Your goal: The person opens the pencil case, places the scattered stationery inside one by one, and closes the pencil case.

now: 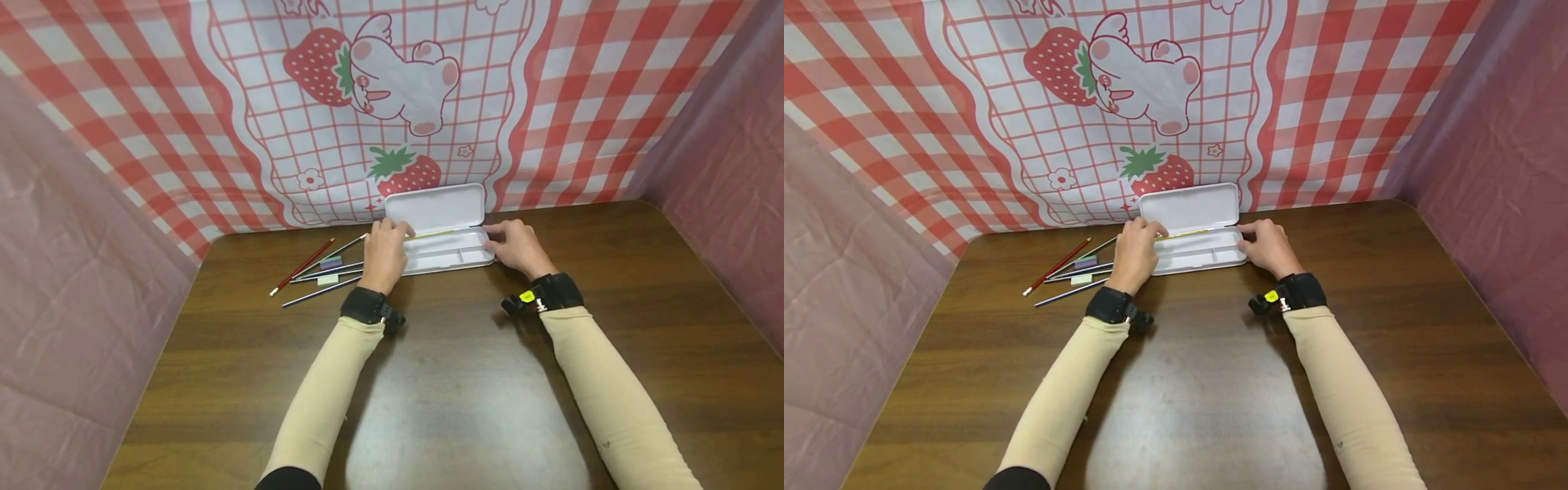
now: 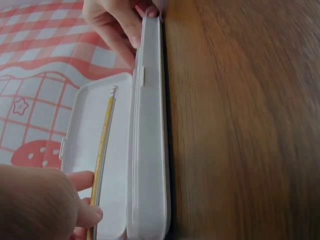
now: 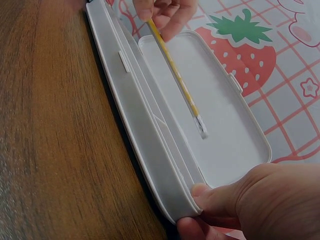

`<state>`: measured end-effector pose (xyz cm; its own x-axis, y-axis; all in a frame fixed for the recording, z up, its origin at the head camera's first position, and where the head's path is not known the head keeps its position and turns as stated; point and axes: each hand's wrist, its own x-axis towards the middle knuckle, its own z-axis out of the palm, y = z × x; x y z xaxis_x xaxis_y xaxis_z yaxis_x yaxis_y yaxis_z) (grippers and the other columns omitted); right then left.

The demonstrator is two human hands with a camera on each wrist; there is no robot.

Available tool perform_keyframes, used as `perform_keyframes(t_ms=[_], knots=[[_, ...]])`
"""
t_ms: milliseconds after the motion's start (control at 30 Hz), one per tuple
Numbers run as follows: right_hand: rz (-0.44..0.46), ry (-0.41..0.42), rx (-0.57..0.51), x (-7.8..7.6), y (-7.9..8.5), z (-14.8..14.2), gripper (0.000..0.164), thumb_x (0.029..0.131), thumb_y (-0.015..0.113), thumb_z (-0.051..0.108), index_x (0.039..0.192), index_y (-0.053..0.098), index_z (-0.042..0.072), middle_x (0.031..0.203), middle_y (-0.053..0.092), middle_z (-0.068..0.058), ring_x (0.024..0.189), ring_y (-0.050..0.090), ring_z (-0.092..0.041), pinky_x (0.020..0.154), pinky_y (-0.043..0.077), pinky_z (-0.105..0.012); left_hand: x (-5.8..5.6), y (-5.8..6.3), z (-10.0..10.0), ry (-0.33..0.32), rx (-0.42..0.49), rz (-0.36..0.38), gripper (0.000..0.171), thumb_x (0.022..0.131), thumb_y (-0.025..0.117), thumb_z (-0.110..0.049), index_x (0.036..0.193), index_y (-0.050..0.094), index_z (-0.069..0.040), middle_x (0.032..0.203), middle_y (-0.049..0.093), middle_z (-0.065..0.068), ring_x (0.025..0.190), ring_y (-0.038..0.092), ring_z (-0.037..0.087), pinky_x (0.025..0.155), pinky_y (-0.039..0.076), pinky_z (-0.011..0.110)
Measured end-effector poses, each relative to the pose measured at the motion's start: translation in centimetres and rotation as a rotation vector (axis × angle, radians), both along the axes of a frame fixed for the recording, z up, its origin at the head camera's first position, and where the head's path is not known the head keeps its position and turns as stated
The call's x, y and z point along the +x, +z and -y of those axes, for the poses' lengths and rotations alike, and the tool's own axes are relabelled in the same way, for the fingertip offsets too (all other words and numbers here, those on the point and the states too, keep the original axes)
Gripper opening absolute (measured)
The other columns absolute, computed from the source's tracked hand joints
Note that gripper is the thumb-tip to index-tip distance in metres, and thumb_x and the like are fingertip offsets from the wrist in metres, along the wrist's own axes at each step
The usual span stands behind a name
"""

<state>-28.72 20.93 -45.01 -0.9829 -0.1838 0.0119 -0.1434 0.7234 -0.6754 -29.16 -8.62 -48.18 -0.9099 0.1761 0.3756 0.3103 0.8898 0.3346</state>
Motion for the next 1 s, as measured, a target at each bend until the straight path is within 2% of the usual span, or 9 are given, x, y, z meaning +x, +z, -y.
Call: perform_keyframes(t_ms=[33,133,267,367,400,500,833,900,1000], knots=[[0.002,0.005,0.002,0.3,0.4,0.2,0.046,0.104,0.075,0.010,0.147,0.071,-0.003,0.091,0.077,-0.018,0.065,0.067,-0.016,0.064,0.047,-0.030,-0.4,-0.5,-0.2,-0.001,-0.006,-0.006,0.049,0.083,0.075,0.007,0.122,0.082,-0.021,0.123,0.076,0.012,0.116,0.068,0.034,0.084,0.054,0.047],[-0.008,0.010,-0.021,-0.2,-0.4,-0.2,0.045,0.102,0.077,0.010,0.146,0.073,0.001,0.085,0.075,-0.013,0.063,0.065,-0.014,0.062,0.044,-0.027,-0.2,0.0,-0.7,-0.010,-0.028,0.006,0.047,0.084,0.075,0.005,0.123,0.082,-0.021,0.124,0.076,0.011,0.116,0.068,0.032,0.084,0.054,0.047],[0.000,0.007,-0.010,-0.2,-0.2,-0.1,0.046,0.103,0.077,0.011,0.147,0.072,0.000,0.093,0.075,-0.016,0.063,0.065,-0.014,0.061,0.045,-0.027,1.8,2.9,-1.6,-0.023,-0.048,0.030,0.044,0.088,0.075,0.007,0.124,0.082,-0.017,0.125,0.077,0.013,0.119,0.069,0.034,0.087,0.058,0.051],[0.001,0.003,0.019,-1.8,-2.2,-0.9,0.048,0.104,0.078,0.015,0.149,0.071,0.003,0.100,0.077,-0.018,0.065,0.069,-0.015,0.061,0.049,-0.029,2.8,4.2,-2.2,-0.026,-0.070,0.044,0.043,0.090,0.075,0.008,0.125,0.082,-0.016,0.126,0.077,0.014,0.121,0.069,0.035,0.091,0.060,0.049],[0.004,0.002,0.023,-2.6,-3.2,-1.4,0.048,0.103,0.079,0.017,0.150,0.072,0.005,0.100,0.078,-0.017,0.065,0.070,-0.016,0.061,0.050,-0.030,2.5,3.7,-2.3,-0.025,-0.085,0.037,0.043,0.090,0.075,0.006,0.125,0.082,-0.018,0.126,0.077,0.012,0.121,0.070,0.032,0.091,0.060,0.046],[-0.002,0.000,0.020,-5.0,-6.1,-2.7,0.049,0.102,0.082,0.021,0.149,0.074,0.012,0.095,0.079,-0.010,0.064,0.072,-0.016,0.058,0.052,-0.031,2.4,3.5,-2.6,-0.037,-0.086,0.034,0.042,0.090,0.076,0.005,0.124,0.082,-0.017,0.124,0.077,0.012,0.120,0.071,0.033,0.091,0.060,0.046],[0.002,-0.033,0.002,-2.9,-3.6,-1.3,0.048,0.101,0.081,0.018,0.147,0.074,0.007,0.108,0.076,-0.016,0.063,0.068,-0.013,0.058,0.048,-0.027,1.8,1.8,-2.9,-0.062,-0.102,0.018,0.040,0.086,0.078,0.003,0.119,0.083,-0.018,0.120,0.077,0.011,0.113,0.072,0.031,0.086,0.061,0.047],[0.000,-0.034,0.012,-3.2,-3.9,-1.5,0.048,0.102,0.081,0.018,0.148,0.074,0.006,0.110,0.076,-0.017,0.063,0.068,-0.014,0.059,0.048,-0.028,2.8,3.1,-3.1,-0.066,-0.109,0.049,0.040,0.087,0.080,0.006,0.121,0.083,-0.016,0.123,0.078,0.013,0.115,0.073,0.034,0.089,0.063,0.049],[0.004,-0.035,0.034,-3.9,-4.8,-1.9,0.048,0.102,0.081,0.020,0.149,0.074,0.009,0.109,0.078,-0.015,0.063,0.068,-0.012,0.060,0.048,-0.027,2.9,3.1,-3.2,-0.061,-0.128,0.071,0.040,0.087,0.081,0.004,0.122,0.083,-0.016,0.125,0.078,0.014,0.118,0.074,0.035,0.093,0.063,0.049]])
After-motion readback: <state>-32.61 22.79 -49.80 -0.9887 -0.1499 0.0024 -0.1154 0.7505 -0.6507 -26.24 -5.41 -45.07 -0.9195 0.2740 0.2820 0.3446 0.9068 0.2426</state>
